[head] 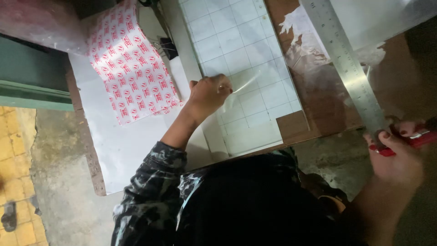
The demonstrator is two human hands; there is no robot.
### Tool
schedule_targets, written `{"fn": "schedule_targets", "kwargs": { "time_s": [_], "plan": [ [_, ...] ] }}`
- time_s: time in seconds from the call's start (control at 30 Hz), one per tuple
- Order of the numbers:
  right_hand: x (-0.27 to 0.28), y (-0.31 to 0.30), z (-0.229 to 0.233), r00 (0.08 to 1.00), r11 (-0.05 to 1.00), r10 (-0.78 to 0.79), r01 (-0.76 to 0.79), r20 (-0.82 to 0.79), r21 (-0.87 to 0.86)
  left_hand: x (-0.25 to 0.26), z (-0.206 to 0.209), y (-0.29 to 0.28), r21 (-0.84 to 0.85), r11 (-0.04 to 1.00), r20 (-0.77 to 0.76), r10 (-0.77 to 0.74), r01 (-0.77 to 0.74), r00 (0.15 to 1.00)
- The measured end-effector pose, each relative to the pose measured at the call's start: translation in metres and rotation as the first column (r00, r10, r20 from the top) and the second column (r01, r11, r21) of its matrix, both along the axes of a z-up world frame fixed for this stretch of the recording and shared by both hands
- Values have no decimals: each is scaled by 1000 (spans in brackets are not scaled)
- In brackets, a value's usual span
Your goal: Using a utility knife and a metal ruler to cut plastic sheets into smaller pieces on a gridded work surface.
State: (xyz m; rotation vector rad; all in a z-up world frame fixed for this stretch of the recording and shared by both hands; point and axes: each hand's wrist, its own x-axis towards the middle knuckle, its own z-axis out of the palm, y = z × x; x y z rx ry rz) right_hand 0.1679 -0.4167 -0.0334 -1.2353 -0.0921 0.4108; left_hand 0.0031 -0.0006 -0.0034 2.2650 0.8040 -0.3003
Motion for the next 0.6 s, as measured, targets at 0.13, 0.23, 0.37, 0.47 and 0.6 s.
{"fn": "schedule_targets", "kwargs": {
  "time_s": [0.13,0.23,0.37,0.47,0.6],
  "plan": [
    [5,-10,-3,999,988,6,0,40,-155,11,-22,-1,76,996,17,33,-35,999],
    [7,-21,-6,999,975,3,8,51,-223,15,-37,0,109,993,82,34,-43,996],
    [24,-58,-49,985,953,-66,109,157,-281,14,-35,-3,120,991,182,31,-53,983],
    [21,-44,-25,998,990,11,-3,56,-139,15,-40,-1,121,992,155,21,-40,988],
    [15,-42,-30,989,973,-112,128,93,-193,15,-61,-1,209,977,238,-10,-42,971]
  ]
}}
